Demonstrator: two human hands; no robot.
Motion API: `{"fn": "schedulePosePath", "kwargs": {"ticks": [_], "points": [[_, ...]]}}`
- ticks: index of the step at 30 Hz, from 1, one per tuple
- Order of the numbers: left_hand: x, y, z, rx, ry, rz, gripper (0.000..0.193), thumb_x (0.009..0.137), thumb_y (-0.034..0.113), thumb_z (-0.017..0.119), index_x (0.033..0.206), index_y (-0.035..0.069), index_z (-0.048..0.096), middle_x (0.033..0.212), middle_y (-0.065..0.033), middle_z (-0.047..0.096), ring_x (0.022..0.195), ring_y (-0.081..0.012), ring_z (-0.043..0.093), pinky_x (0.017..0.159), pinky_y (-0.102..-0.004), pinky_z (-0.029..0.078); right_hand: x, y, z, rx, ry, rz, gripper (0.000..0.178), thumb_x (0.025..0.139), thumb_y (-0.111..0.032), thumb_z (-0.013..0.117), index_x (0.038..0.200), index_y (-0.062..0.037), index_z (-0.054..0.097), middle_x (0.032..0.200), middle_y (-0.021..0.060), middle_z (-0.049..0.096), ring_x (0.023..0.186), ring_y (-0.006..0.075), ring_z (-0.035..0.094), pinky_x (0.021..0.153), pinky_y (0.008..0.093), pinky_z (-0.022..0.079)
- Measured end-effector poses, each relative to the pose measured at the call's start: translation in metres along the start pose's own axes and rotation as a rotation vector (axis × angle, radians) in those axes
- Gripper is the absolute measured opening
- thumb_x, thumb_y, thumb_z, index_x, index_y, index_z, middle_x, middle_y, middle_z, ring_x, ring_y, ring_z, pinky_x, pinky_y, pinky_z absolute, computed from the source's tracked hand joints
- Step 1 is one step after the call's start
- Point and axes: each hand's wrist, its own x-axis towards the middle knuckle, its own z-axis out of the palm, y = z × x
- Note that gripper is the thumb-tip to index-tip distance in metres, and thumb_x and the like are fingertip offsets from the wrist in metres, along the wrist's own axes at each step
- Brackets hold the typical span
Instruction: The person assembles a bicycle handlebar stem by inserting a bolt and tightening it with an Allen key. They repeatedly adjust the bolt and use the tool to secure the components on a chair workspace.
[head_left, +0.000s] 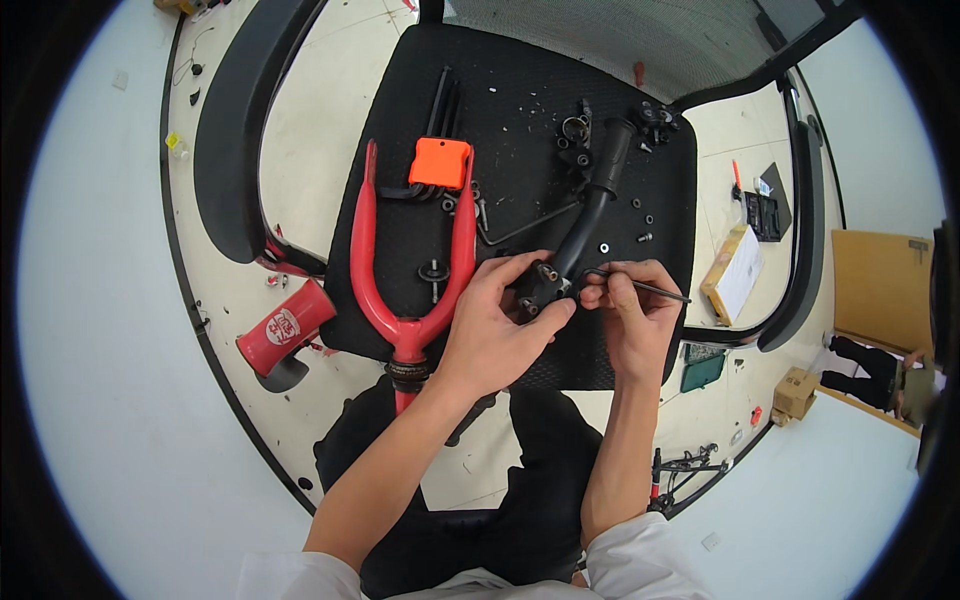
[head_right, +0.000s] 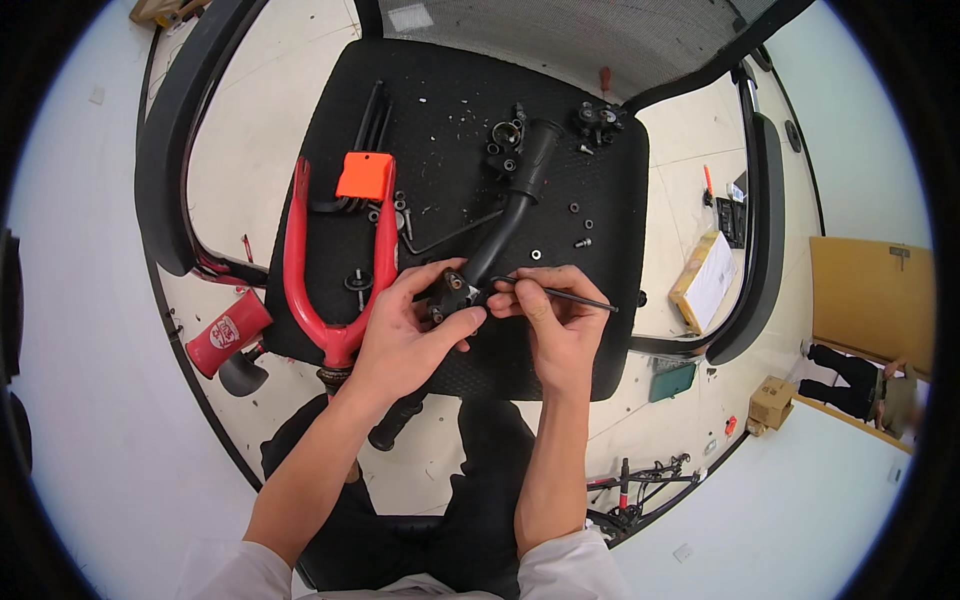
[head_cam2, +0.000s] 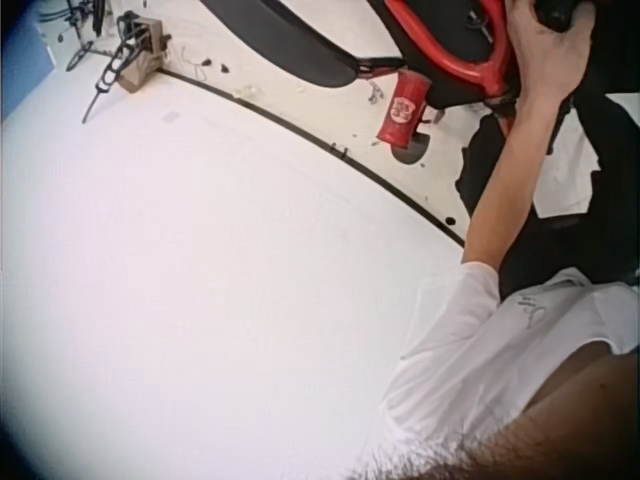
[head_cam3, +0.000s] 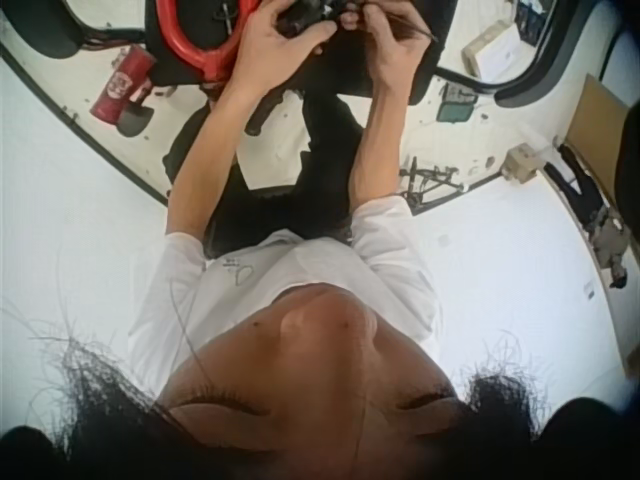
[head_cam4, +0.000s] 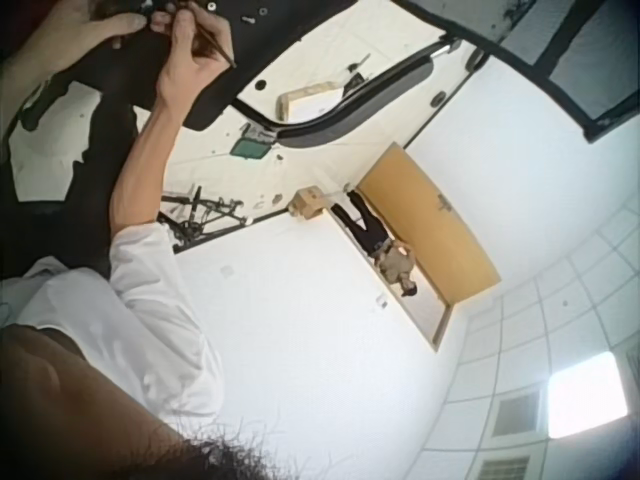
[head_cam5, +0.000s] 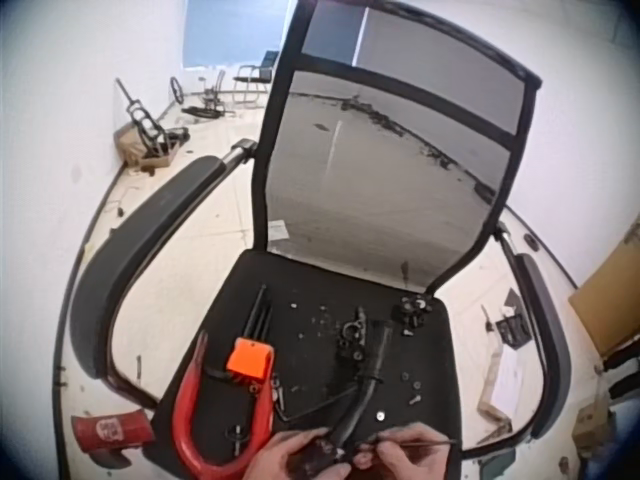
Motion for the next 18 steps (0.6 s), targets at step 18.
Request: {"fn": "schedulePosePath", "kwargs": {"ticks": [18], "points": [[0.002, 0.018, -0.003, -0.218, -0.012, -0.024, 0.038, 0.091, 0.009, 0.066, 0.125, -0.006, 0.057, 0.104, -0.0074, 0.065, 0.087, -0.0110, 0.065, 0.076, -0.0258, 0.059, -0.010, -0.006, 0.004, 0.015, -0.162, 0.046, 0.008, 0.088, 0.008, 0.064, 0.095, 0.0121, 0.062, 0.089, 0.0235, 0.067, 0.075, 0.0292, 0.072, 0.069, 0.0379, 0.063]]}}
